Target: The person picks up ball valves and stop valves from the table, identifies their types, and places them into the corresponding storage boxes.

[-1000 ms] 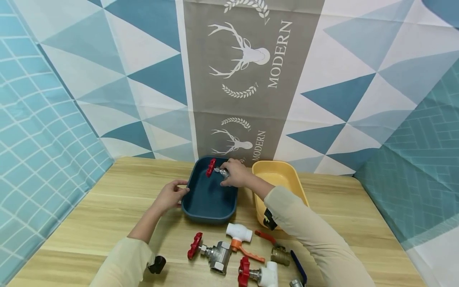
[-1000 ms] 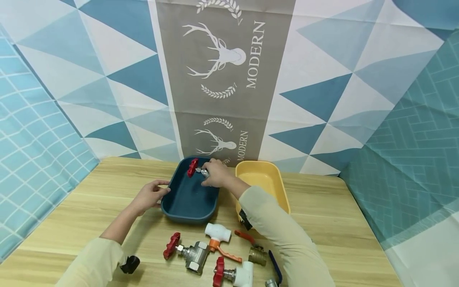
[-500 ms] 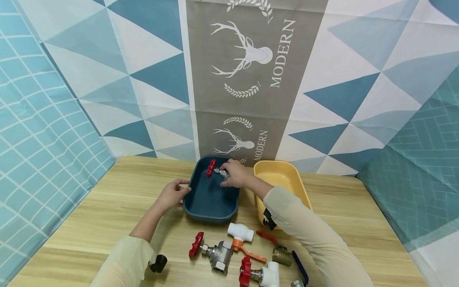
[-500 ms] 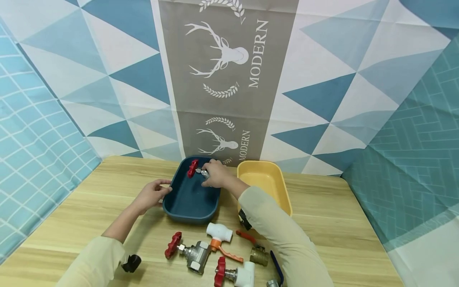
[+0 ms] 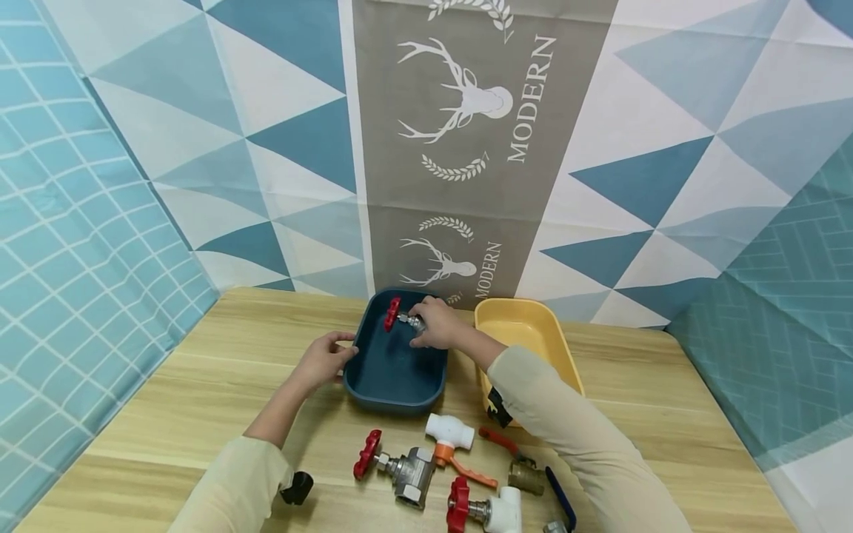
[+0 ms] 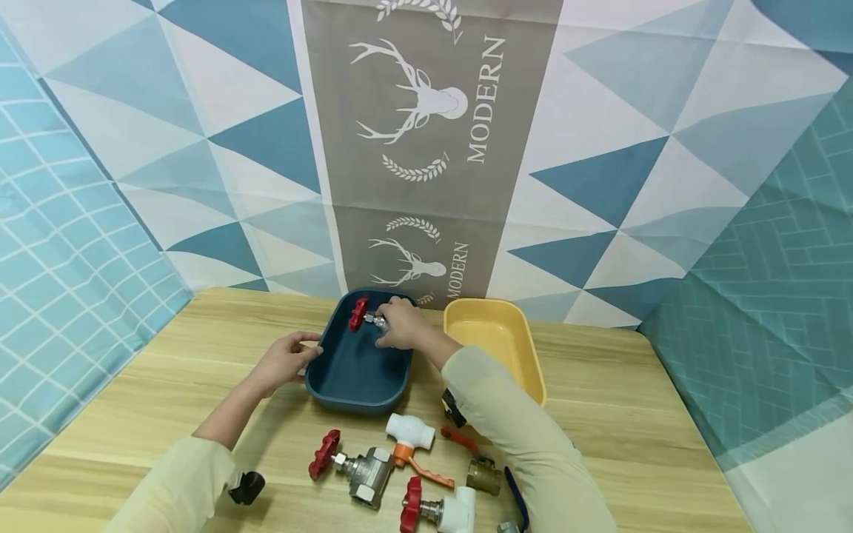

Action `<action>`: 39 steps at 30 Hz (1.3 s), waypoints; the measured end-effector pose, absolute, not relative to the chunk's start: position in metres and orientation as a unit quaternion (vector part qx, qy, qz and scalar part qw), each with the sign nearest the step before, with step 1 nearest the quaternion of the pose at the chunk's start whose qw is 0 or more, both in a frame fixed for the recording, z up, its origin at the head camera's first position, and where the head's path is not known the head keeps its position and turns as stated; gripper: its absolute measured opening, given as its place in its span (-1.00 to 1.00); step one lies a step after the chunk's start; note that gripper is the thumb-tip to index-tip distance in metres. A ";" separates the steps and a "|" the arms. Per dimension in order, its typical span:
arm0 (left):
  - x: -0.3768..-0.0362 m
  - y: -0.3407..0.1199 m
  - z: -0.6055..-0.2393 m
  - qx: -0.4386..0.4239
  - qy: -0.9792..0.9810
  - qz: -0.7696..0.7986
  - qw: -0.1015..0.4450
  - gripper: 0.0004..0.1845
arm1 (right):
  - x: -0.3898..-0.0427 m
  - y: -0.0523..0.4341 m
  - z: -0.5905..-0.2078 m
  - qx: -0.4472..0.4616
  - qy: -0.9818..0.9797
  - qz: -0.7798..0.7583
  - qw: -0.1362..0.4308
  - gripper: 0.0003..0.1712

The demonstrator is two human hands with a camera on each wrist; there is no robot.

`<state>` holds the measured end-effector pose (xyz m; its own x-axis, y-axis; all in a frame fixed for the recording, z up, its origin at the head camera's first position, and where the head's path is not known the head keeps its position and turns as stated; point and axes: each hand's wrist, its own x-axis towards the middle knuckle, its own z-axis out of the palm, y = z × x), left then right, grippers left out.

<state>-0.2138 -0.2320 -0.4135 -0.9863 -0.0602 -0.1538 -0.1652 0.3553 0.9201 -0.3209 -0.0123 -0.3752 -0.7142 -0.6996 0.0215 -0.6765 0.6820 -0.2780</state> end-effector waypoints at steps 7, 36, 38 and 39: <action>-0.215 -0.231 -0.417 -0.071 0.824 0.561 0.043 -0.58 | -0.322 -0.014 -0.380 -0.376 0.915 -0.136 0.048 -0.40; -0.215 -0.233 -0.417 -0.081 0.825 0.558 0.038 -0.59 | -0.327 -0.025 -0.391 -0.364 0.919 -0.139 0.062 -0.40; -0.215 -0.233 -0.417 -0.080 0.824 0.560 0.039 -0.58 | -0.328 -0.025 -0.392 -0.362 0.920 -0.138 0.062 -0.40; -0.215 -0.232 -0.417 -0.082 0.823 0.560 0.039 -0.58 | -0.329 -0.026 -0.392 -0.361 0.920 -0.138 0.064 -0.39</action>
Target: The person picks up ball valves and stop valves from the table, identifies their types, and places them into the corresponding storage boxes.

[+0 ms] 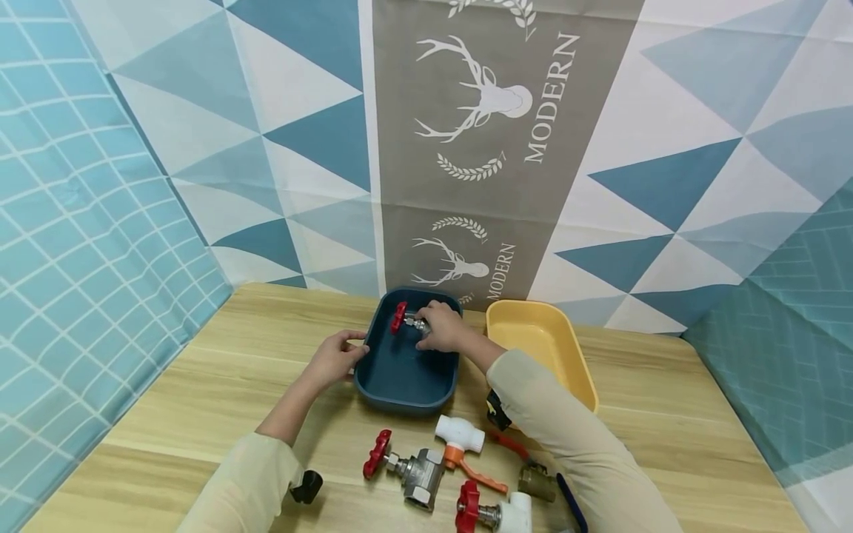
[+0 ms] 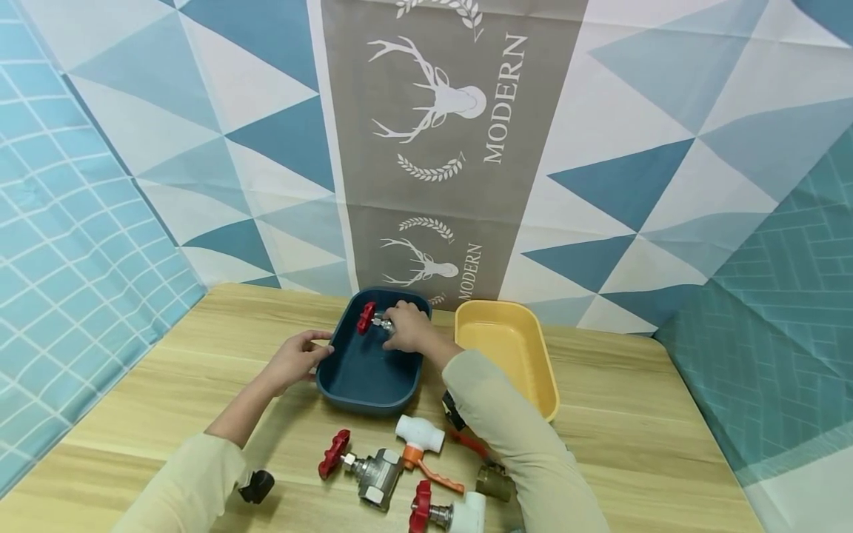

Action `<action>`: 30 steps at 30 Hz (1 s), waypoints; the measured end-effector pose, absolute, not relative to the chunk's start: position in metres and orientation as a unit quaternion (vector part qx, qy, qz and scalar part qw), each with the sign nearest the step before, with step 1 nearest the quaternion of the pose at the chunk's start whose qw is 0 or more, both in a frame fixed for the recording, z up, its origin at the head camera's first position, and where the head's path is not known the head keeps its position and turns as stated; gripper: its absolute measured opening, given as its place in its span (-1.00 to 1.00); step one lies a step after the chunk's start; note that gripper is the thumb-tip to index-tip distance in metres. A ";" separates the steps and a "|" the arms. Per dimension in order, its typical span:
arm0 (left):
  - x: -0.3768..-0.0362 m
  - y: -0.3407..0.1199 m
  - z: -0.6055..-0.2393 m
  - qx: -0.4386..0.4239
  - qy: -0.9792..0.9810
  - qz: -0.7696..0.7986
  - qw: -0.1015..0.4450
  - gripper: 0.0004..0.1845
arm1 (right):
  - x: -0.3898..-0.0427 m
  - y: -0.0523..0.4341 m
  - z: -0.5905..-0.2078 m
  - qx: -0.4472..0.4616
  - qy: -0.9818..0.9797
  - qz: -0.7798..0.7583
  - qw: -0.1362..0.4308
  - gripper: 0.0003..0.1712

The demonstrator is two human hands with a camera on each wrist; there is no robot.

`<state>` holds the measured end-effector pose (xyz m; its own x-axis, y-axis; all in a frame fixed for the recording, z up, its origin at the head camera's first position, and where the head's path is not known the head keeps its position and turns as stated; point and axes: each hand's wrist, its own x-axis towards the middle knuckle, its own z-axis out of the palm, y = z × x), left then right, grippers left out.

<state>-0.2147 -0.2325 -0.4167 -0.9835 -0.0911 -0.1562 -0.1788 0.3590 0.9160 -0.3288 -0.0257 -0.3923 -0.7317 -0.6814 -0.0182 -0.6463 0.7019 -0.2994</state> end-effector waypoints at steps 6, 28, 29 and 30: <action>-0.214 -0.231 -0.418 -0.080 0.826 0.556 0.038 -0.59 | -0.330 -0.025 -0.397 -0.353 0.922 -0.140 0.072 -0.38; -0.215 -0.231 -0.415 -0.082 0.826 0.556 0.044 -0.59 | -0.338 -0.031 -0.407 -0.343 0.927 -0.128 0.077 -0.37; -0.215 -0.232 -0.415 -0.084 0.825 0.557 0.043 -0.60 | -0.338 -0.031 -0.407 -0.343 0.927 -0.127 0.077 -0.37; -0.215 -0.232 -0.416 -0.083 0.826 0.556 0.042 -0.60 | -0.339 -0.031 -0.407 -0.343 0.927 -0.127 0.076 -0.36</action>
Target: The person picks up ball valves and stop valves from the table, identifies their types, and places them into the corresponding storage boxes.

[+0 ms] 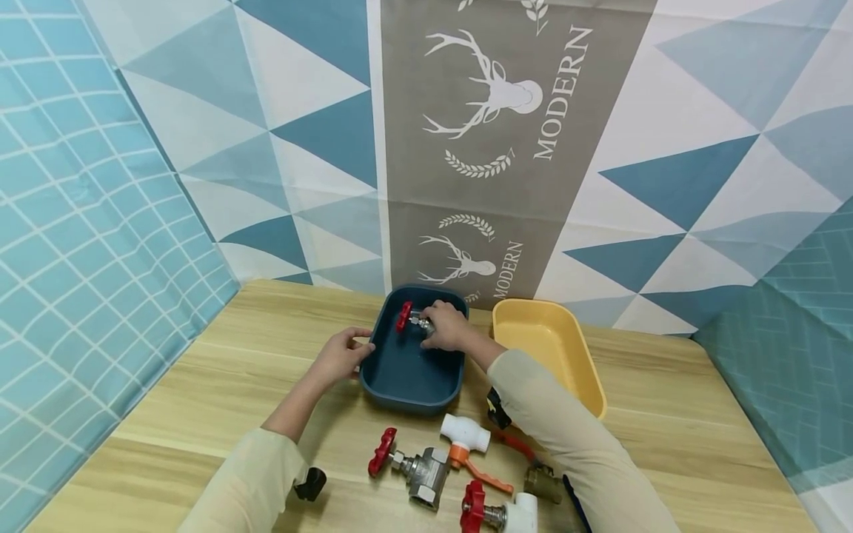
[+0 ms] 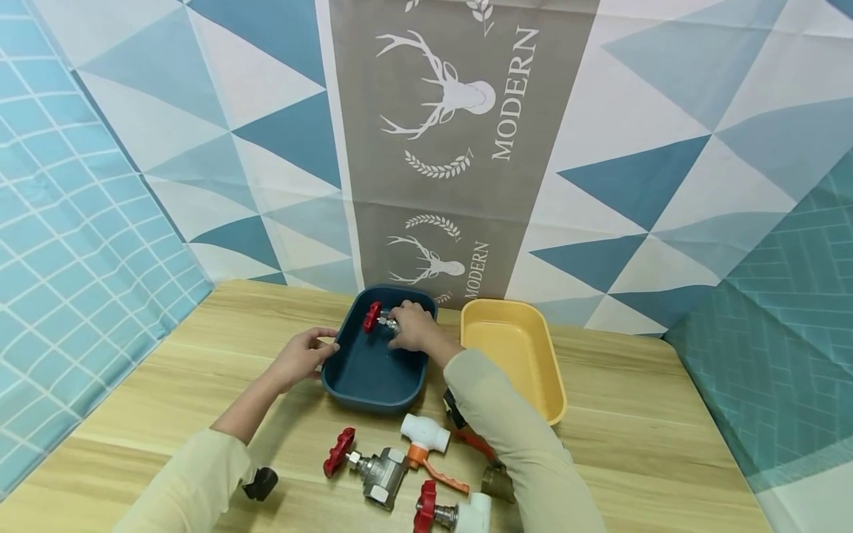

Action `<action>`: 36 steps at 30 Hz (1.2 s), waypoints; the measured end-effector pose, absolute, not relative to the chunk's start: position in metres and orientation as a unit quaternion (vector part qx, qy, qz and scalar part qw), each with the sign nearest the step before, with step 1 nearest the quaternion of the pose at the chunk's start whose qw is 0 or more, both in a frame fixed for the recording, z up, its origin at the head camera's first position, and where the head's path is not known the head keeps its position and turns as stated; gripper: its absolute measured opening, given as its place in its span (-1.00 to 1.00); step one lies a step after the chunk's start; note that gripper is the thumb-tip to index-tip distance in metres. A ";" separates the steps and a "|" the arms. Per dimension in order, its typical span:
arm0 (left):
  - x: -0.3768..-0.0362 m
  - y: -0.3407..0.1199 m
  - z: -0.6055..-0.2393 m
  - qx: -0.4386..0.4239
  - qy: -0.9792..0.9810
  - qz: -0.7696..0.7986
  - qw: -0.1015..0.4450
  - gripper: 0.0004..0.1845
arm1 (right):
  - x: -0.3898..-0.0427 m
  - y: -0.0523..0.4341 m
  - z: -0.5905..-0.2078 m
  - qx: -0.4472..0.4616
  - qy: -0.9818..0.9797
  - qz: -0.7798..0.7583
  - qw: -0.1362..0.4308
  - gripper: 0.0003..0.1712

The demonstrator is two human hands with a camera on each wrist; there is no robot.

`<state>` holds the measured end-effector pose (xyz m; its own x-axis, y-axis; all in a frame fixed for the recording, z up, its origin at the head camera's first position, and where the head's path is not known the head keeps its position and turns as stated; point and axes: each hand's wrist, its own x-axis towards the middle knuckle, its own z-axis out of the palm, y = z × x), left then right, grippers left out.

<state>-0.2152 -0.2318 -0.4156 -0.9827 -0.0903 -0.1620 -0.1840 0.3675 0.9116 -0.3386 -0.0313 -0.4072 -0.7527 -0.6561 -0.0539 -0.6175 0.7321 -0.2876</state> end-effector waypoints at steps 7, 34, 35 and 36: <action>-0.216 -0.232 -0.417 -0.083 0.833 0.546 0.036 -0.59 | -0.341 -0.033 -0.409 -0.341 0.929 -0.127 0.073 -0.37; -0.217 -0.233 -0.417 -0.087 0.831 0.549 0.037 -0.60 | -0.348 -0.038 -0.411 -0.333 0.932 -0.119 0.075 -0.39; -0.217 -0.233 -0.418 -0.087 0.831 0.548 0.038 -0.60 | -0.348 -0.039 -0.411 -0.332 0.933 -0.119 0.076 -0.39; -0.217 -0.233 -0.418 -0.087 0.831 0.549 0.037 -0.60 | -0.348 -0.039 -0.411 -0.332 0.933 -0.117 0.076 -0.39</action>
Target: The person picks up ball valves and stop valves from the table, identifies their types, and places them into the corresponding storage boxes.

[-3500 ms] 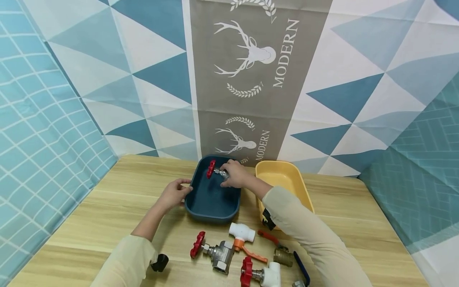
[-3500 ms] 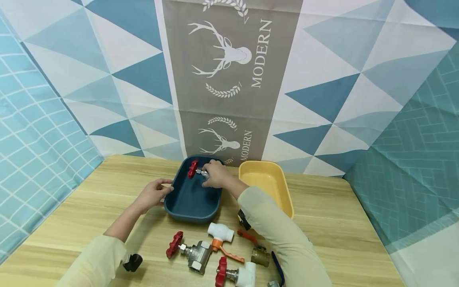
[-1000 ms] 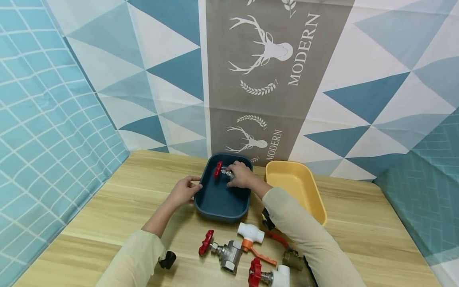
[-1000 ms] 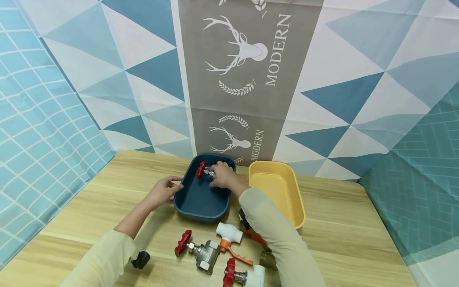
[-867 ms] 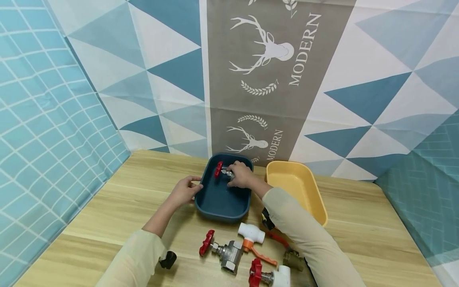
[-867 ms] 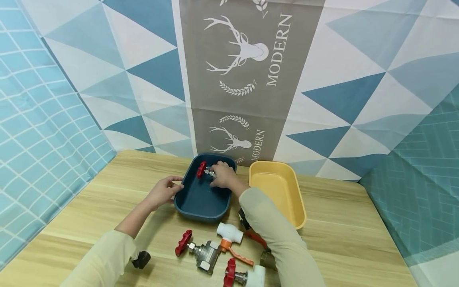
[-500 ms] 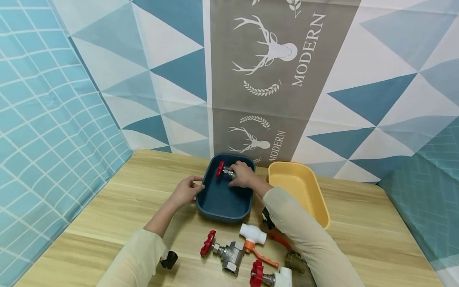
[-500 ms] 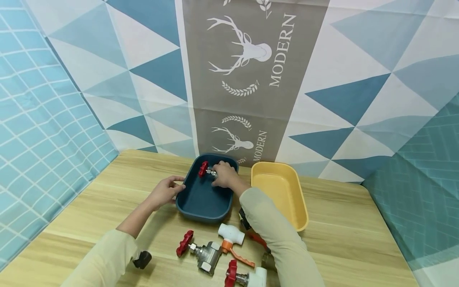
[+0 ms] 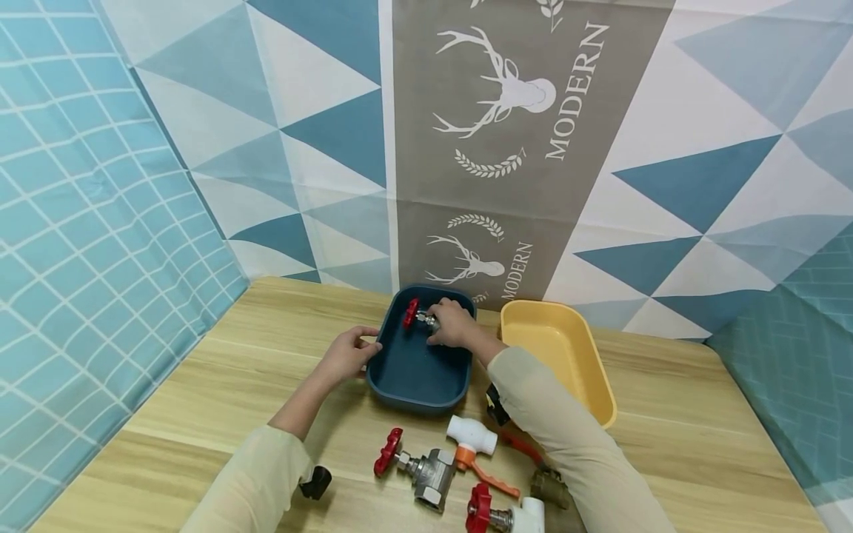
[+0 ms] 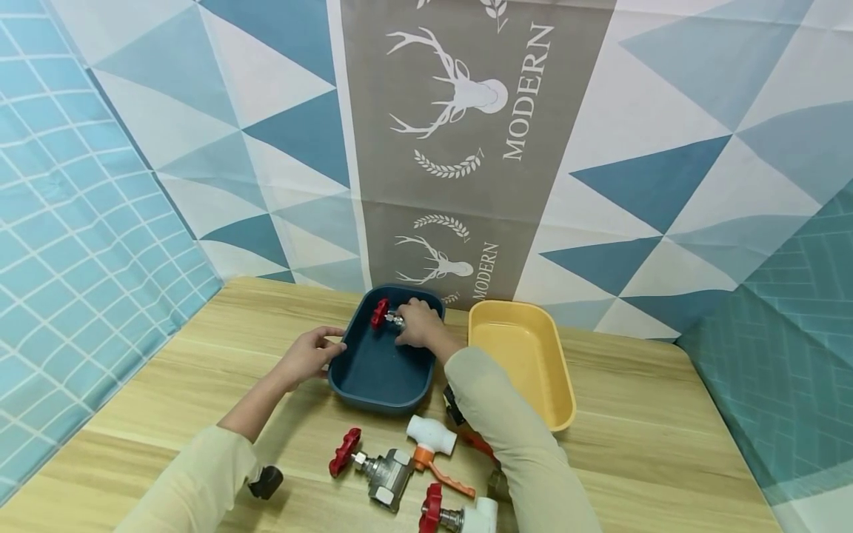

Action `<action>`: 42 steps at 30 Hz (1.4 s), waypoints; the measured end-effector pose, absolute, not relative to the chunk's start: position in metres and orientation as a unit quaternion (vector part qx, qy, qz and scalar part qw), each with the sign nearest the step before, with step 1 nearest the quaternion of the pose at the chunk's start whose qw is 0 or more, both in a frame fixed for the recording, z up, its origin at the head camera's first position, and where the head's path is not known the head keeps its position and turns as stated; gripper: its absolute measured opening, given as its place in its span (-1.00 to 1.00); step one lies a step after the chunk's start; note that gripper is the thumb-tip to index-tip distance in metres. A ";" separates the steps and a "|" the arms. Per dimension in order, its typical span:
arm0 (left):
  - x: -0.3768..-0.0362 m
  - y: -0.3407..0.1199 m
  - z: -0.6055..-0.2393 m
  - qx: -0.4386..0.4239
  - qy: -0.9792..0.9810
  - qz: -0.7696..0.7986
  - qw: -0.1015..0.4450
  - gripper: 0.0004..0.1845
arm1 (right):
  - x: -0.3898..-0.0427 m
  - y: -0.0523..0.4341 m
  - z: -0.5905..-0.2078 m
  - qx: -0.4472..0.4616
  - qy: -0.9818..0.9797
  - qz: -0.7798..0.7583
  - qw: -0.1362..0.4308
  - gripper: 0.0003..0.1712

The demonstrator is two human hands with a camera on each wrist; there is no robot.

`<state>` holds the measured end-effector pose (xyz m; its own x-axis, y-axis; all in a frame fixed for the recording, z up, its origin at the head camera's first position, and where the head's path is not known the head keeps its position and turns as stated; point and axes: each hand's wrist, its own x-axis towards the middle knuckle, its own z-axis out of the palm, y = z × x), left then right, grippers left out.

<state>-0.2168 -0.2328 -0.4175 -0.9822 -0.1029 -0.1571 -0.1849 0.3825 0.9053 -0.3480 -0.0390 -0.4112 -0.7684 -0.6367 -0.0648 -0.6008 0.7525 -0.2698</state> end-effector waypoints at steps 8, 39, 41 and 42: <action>-0.217 -0.233 -0.415 -0.089 0.834 0.544 0.033 -0.60 | -0.351 -0.042 -0.411 -0.326 0.935 -0.115 0.077 -0.39; -0.217 -0.232 -0.418 -0.095 0.834 0.543 0.032 -0.61 | -0.353 -0.045 -0.413 -0.316 0.939 -0.091 0.099 -0.40; -0.218 -0.232 -0.419 -0.094 0.835 0.541 0.031 -0.61 | -0.353 -0.045 -0.414 -0.312 0.940 -0.091 0.100 -0.41; -0.218 -0.232 -0.419 -0.095 0.835 0.542 0.031 -0.61 | -0.353 -0.045 -0.414 -0.311 0.941 -0.092 0.100 -0.40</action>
